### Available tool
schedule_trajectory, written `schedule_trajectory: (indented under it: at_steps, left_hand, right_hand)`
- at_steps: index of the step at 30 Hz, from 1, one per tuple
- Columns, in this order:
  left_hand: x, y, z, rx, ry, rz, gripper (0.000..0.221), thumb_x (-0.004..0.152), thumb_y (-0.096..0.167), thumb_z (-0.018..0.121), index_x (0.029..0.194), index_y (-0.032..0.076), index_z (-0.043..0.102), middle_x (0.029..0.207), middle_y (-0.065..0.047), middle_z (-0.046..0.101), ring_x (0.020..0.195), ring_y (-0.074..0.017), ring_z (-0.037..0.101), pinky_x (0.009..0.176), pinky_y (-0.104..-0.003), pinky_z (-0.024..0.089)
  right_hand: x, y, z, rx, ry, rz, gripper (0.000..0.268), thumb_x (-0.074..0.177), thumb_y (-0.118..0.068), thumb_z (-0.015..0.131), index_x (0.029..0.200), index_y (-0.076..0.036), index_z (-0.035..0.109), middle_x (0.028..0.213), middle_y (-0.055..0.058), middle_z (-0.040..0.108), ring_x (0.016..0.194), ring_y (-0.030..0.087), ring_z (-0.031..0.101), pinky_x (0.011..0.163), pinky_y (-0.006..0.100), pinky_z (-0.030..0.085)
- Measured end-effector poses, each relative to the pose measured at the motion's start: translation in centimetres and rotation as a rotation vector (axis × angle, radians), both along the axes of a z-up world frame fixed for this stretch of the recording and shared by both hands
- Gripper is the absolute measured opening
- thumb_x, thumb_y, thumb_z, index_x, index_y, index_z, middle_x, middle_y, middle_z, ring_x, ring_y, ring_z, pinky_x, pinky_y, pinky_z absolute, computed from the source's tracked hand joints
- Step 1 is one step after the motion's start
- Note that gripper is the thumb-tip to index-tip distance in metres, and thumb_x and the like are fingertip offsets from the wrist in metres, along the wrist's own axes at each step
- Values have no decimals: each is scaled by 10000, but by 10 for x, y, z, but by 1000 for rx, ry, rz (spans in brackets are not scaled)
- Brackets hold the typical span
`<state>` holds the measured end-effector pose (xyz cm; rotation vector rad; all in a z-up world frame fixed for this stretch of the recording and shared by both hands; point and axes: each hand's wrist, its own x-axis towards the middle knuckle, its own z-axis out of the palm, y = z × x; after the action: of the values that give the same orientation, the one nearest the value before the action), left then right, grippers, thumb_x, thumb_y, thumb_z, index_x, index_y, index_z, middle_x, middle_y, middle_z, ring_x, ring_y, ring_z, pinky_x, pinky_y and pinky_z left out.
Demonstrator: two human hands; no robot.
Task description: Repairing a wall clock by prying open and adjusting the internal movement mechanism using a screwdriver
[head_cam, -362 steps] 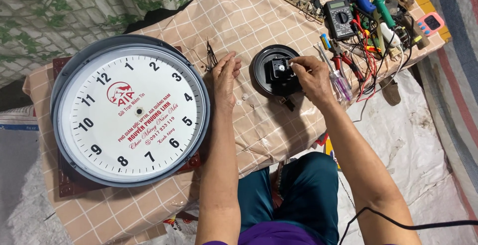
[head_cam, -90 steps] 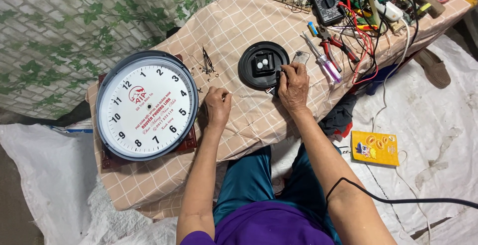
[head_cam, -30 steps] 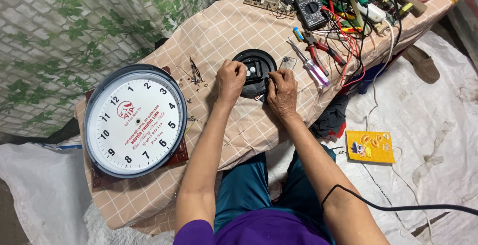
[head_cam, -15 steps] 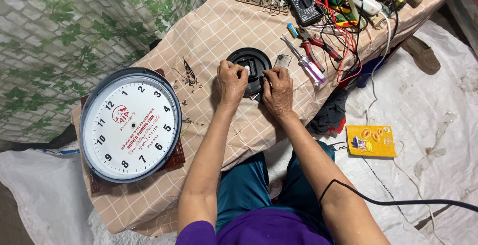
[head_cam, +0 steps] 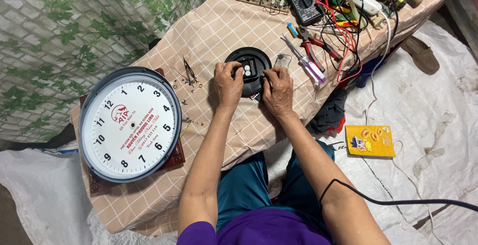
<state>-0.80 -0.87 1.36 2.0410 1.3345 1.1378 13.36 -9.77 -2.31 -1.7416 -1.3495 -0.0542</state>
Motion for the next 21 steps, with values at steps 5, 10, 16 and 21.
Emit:
schedule_trajectory:
  at_steps: [5,10,16,21]
  left_hand:
    - [1,16,-15,41,-45,-66,224,913,135,707,1133,167,682,1041,-82,578,970,-335,623,831,-431,552]
    - [3,34,-45,49,46,-168,297,943,40,616,1232,71,680,1065,-135,612,971,-361,607,848,-469,560]
    - [-4,30,-50,88,168,-143,281,946,105,614,1218,71,679,1054,-95,601,985,-293,597,820,-414,564]
    - [-19,27,-55,236,51,-31,496,891,80,645,1384,49,601,1289,-184,604,1127,-388,584,982,-488,475]
  right_hand:
    - [-1,-1,3,-2,7,1,174,972,-180,669,1145,-190,678,1117,30,526,1070,300,624,889,417,472]
    - [-1,0,2,2,5,10,159,995,-177,640,1148,-194,679,1122,30,530,1083,293,627,893,409,474]
    - [-2,-1,0,15,20,2,170,1008,-162,603,1155,-196,682,1120,40,543,1077,299,638,897,413,483]
    - [-2,0,-1,7,0,6,191,1002,-166,608,1178,-188,681,1135,49,544,1087,315,636,902,428,491]
